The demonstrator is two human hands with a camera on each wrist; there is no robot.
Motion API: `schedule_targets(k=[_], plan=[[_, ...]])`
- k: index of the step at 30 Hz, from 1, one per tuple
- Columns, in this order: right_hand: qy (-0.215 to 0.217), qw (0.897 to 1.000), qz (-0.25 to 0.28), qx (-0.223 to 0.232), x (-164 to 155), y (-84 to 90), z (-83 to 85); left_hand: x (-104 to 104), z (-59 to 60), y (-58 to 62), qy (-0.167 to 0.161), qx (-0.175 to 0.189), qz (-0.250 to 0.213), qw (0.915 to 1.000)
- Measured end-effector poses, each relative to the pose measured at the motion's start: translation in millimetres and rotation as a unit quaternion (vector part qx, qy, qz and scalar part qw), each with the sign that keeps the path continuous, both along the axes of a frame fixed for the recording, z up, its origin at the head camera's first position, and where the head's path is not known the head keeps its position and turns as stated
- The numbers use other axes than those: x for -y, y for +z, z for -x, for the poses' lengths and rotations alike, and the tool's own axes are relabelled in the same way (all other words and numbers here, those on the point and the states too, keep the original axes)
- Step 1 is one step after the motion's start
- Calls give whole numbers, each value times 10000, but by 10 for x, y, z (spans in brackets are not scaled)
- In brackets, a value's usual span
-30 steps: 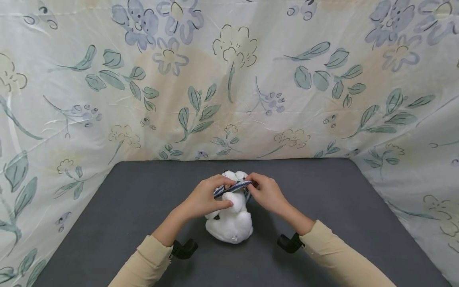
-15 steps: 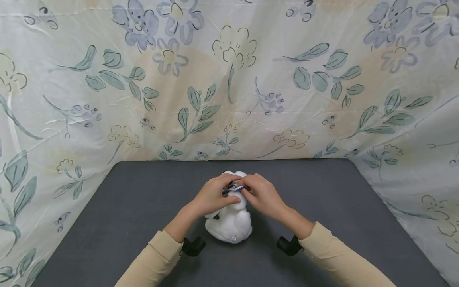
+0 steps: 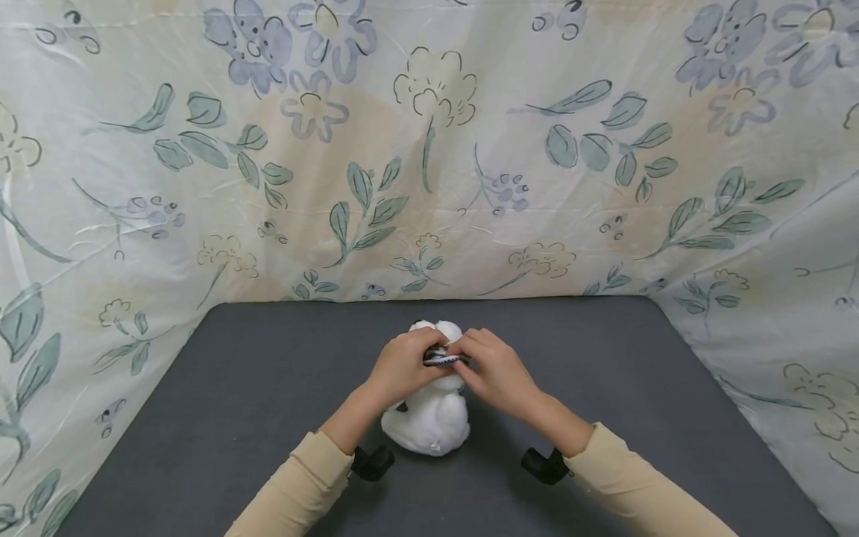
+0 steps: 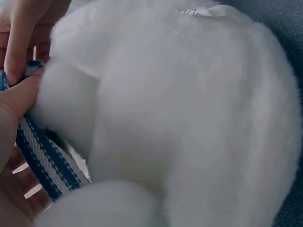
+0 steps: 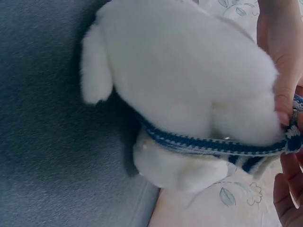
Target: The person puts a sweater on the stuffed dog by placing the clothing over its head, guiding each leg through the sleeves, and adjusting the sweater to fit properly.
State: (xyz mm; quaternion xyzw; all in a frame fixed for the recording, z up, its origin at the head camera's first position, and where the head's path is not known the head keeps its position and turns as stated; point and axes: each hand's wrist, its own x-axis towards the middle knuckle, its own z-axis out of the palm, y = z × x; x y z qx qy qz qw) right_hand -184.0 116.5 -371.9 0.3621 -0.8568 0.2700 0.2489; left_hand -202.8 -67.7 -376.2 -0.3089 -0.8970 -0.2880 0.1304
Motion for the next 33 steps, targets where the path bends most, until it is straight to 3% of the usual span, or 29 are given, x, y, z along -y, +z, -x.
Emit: schedule_targets(k=[11, 19, 24, 27, 31, 33], plan=[[-310, 9956, 125, 878, -113, -148, 21, -13, -53, -17, 129, -315, 101, 9994], [262, 9858, -27, 1659, -176, -201, 66, -15, -63, -5, 12, -302, 105, 9995], [422, 9841, -100, 1721, -192, -218, 110, 0, -55, -2, -62, -48, 81, 9999], [466, 9813, -93, 1864, -193, -213, 122, 34, -55, 33, -308, 310, 143, 9989], [485, 9786, -162, 1991, -190, -220, 132, 98, -53, 109, -685, 852, 464, 9929], [489, 9786, -203, 1989, -188, -229, 133, 118, -52, 131, -716, 971, 666, 9905]])
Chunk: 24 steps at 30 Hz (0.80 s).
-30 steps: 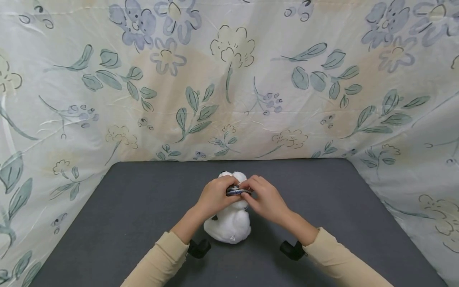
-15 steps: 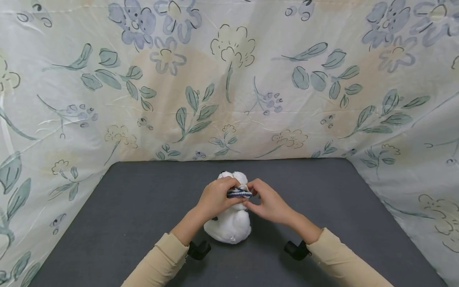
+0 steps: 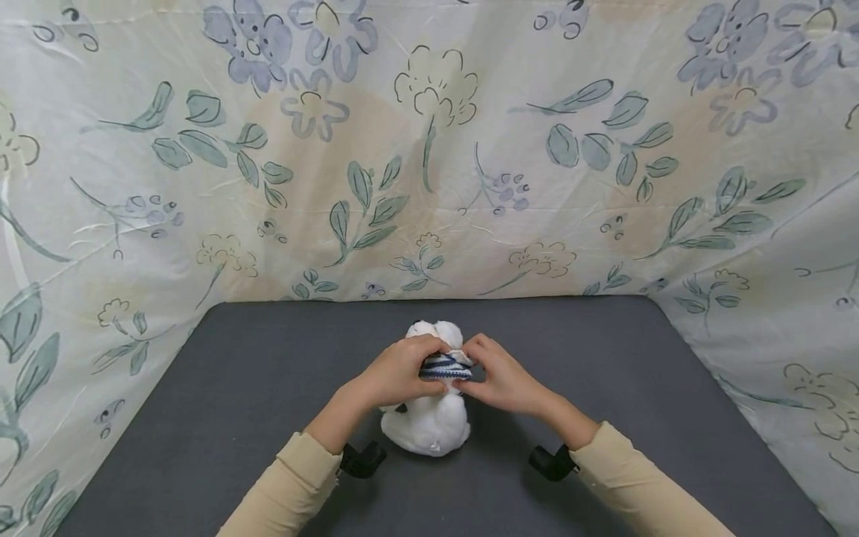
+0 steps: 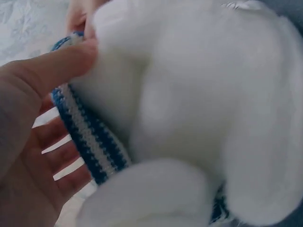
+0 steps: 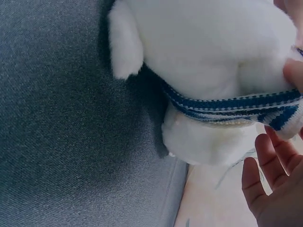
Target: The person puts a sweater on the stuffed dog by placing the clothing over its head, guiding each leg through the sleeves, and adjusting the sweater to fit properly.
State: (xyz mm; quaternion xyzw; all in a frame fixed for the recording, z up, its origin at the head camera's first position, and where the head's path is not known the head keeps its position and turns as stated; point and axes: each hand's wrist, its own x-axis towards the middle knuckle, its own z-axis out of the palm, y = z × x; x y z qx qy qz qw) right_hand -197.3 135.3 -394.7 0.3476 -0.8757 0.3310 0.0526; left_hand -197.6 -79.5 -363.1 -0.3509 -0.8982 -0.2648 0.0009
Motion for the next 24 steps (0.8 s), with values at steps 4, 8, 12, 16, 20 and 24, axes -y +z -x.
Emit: schedule_targets(k=[4, 8, 12, 16, 20, 24], plan=[[-34, 10000, 38, 19, 5, -1, -10, -3, -7, 0, 201, -151, 166, 9995], [-139, 9998, 150, -45, 18, 0, -22, -29, -4, -47, 565, -520, 105, 9970], [-291, 9986, 243, -368, 28, -8, -32, -53, 7, -102, 845, -870, 2, 9926], [-371, 9942, 326, -956, 33, -22, -38, -77, 16, -142, 1107, -1131, -68, 9874], [-474, 9854, 427, -1579, 35, -29, -40, -111, 16, -157, 1341, -1296, -89, 9824], [-503, 9799, 482, -1871, 36, -32, -52, -140, 14, -153, 1554, -1383, -112, 9781]])
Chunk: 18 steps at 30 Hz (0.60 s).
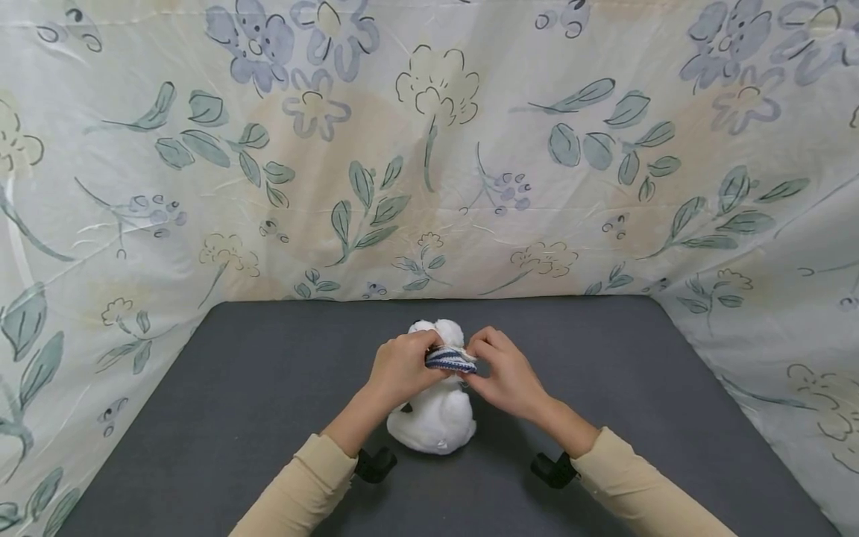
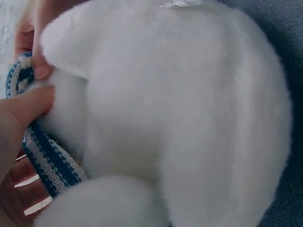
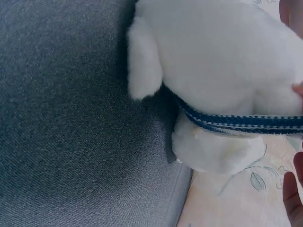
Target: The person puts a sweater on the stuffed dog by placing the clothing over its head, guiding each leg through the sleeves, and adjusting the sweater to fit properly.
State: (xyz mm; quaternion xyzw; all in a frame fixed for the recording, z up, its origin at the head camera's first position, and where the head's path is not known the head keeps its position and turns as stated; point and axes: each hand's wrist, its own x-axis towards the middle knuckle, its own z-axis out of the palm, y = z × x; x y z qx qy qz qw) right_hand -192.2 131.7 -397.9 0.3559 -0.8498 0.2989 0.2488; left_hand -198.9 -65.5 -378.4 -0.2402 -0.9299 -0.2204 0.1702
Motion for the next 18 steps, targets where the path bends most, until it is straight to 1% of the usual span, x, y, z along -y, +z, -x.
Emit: schedule_targets(k=[2, 5, 12, 18], plan=[[82, 9999, -58, -2, -11, -1, -9, -19, 11, -3, 101, 8, -43, 9999], [182, 9996, -193, 58, -25, 0, -24, -34, 26, -1, 168, 56, -142, 9997], [144, 9993, -320, 129, -38, -23, -27, -17, 31, -9, 61, 194, -164, 9997], [324, 9983, -454, 143, -43, -52, -55, -24, 31, -45, 93, 225, -185, 9995]])
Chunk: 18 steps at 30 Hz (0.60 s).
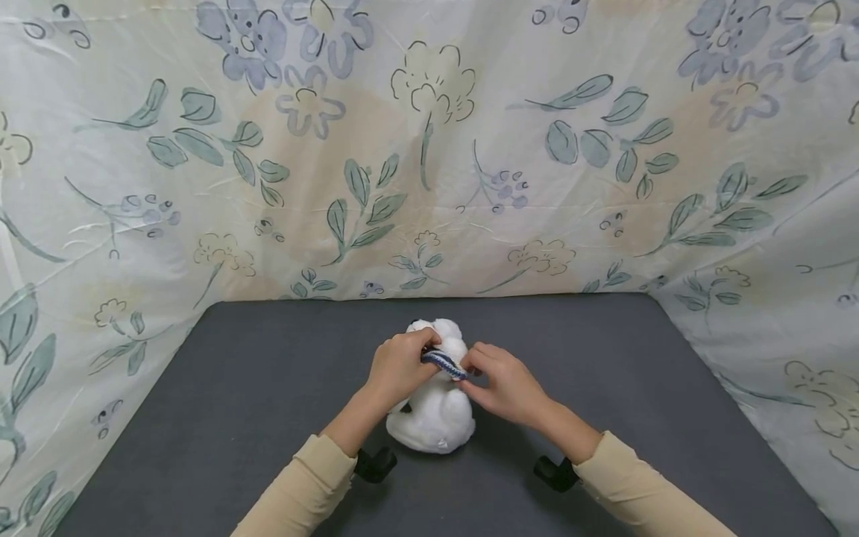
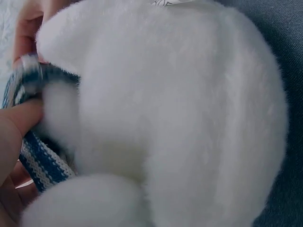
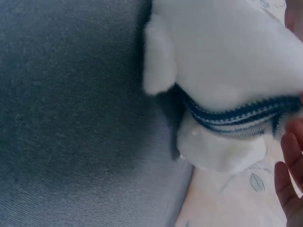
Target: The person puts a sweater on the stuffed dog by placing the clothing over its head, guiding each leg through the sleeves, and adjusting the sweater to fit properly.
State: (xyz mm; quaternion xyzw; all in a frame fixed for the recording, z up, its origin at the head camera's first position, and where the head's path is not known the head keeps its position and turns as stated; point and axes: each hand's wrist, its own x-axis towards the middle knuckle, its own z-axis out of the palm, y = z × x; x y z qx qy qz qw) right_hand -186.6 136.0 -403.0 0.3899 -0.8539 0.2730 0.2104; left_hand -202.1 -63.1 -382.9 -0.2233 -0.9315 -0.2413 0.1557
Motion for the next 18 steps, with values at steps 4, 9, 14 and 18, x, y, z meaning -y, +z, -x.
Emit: schedule_targets(k=[4, 9, 14, 18], plan=[[30, 9998, -171, 20, -6, -43, -22, -2, -6, -7, 65, -10, -65, 10000], [-95, 9999, 32, -113, -6, -42, -3, 33, -24, 1, -121, 78, -90, 9999], [-421, 9986, 316, -86, 13, 51, 29, 57, -51, 24, -463, 441, -31, 9979], [-568, 9976, 283, 279, 35, 124, 60, 52, -61, 19, -624, 357, 12, 9974]])
